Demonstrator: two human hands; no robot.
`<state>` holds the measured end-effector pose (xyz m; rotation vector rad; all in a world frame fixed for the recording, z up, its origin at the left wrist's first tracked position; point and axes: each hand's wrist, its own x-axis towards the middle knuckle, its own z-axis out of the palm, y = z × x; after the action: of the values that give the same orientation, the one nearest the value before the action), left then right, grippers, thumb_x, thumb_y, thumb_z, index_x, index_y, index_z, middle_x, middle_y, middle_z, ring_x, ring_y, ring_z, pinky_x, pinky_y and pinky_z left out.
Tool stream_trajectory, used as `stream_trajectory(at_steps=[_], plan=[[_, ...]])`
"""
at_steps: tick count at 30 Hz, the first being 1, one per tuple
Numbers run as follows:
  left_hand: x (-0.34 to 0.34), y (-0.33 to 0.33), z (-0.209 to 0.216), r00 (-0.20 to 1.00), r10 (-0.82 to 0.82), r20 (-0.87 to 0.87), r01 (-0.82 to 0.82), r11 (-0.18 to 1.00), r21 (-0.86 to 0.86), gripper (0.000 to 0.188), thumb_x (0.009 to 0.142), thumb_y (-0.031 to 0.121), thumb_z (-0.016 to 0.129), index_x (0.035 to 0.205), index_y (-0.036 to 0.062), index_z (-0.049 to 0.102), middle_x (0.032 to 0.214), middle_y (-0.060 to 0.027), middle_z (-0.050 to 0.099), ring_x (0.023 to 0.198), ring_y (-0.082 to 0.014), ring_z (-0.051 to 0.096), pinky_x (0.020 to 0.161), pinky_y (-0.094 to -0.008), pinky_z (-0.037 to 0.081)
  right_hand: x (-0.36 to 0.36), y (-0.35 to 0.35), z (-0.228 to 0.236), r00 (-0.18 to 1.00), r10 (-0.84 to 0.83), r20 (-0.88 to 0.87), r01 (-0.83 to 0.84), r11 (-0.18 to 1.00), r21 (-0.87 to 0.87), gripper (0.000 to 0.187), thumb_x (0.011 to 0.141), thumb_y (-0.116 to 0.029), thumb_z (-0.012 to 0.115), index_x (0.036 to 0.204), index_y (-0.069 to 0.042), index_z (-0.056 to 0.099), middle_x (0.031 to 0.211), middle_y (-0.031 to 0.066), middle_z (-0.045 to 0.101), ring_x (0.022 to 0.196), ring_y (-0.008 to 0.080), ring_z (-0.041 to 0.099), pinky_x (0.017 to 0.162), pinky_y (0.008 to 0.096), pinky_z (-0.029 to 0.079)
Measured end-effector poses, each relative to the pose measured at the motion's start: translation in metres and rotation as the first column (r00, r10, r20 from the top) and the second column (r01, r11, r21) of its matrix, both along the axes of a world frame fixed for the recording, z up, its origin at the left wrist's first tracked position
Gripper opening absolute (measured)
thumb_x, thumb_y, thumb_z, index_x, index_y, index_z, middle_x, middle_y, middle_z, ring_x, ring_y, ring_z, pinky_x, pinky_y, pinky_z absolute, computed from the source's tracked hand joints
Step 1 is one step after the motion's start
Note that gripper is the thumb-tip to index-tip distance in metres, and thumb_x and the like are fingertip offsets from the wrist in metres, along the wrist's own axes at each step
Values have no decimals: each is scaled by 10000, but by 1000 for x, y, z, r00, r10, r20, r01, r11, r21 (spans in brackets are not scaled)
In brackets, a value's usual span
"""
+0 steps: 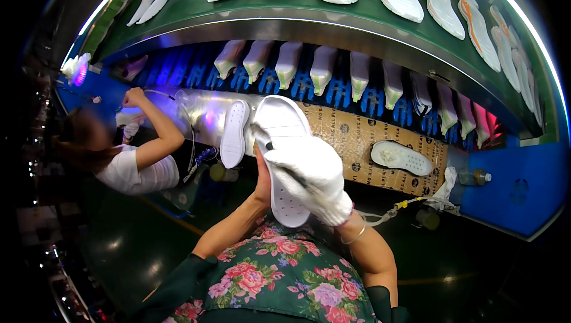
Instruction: The person applies glue to the interior of white shoe soles using a brush while holding each sole by hand, then places the soles onto a conveyor belt.
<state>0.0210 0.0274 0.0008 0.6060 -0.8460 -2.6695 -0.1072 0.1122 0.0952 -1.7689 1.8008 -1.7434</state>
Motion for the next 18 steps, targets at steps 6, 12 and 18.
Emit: stream_trajectory(at_steps=[6, 12, 18], plan=[[11, -10, -1, 956, -84, -281, 113, 990, 87, 1124, 765, 916, 52, 1446, 78, 364, 1057, -198, 644, 878, -340, 667, 796, -460, 553, -4, -5, -13, 978, -127, 165, 136, 990, -47, 209, 755, -2, 751, 956, -59, 749, 957, 113, 728, 815, 232, 687, 746, 325, 543], [18, -28, -6, 998, 49, -35, -54, 987, -153, 1008, 853, 844, 105, 1519, 106, 269, 1456, -124, 445, 1320, -281, 467, 1106, -436, 394, 12, -9, -13, 989, 134, 66, -129, 989, -76, 222, 718, 11, 735, 935, -35, 751, 924, 127, 733, 801, 238, 694, 726, 331, 538], [12, -41, 5, 995, 92, -32, -94, 992, -85, 1005, 847, 853, 121, 1500, 111, 306, 1410, -124, 483, 1270, -259, 507, 1079, -428, 419, 5, -7, -17, 1000, -11, 1, 11, 1000, -28, 276, 746, -29, 730, 1018, -77, 732, 1004, 123, 716, 874, 275, 686, 776, 358, 530]])
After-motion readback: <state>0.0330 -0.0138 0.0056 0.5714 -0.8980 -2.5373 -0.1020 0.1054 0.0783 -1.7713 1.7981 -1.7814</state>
